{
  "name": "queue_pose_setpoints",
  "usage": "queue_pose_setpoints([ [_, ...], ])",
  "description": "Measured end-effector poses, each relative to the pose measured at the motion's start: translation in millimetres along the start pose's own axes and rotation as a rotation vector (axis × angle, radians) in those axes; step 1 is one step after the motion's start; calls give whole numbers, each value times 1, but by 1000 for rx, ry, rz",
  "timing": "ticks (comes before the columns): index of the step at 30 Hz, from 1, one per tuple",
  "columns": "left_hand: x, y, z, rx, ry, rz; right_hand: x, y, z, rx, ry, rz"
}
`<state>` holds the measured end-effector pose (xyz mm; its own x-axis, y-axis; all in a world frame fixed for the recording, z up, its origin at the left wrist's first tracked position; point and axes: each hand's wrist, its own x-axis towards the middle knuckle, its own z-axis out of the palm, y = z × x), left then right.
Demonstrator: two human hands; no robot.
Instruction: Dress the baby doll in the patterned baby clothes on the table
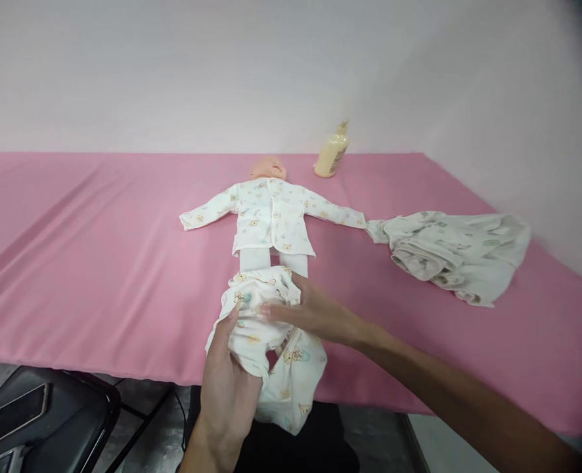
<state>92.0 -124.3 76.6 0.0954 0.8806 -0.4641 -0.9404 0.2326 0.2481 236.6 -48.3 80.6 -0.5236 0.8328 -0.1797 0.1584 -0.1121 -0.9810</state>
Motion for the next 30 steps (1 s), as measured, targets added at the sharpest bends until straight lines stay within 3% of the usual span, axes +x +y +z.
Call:
queue_pose_setpoints([
  [4, 4, 3, 1, 3, -58, -37, -2, -1, -24, -12, -338, 38],
  [6, 4, 3, 1, 4, -68, -42, -2, -2, -28, -69, -384, 49],
  [12, 0, 0, 2, 35, 6, -4, 2, -10, -9, -228, -177, -37],
  [17, -5, -8, -2, 142, -1, 51, 8, -3, -6, -337, -1, 42],
  [23, -9, -16, -7, 201, -19, 33, 14, 10, -3, -493, 155, -130],
  [30, -8, -25, -16, 221, -34, 77, 14, 11, 2, -577, 201, -158],
])
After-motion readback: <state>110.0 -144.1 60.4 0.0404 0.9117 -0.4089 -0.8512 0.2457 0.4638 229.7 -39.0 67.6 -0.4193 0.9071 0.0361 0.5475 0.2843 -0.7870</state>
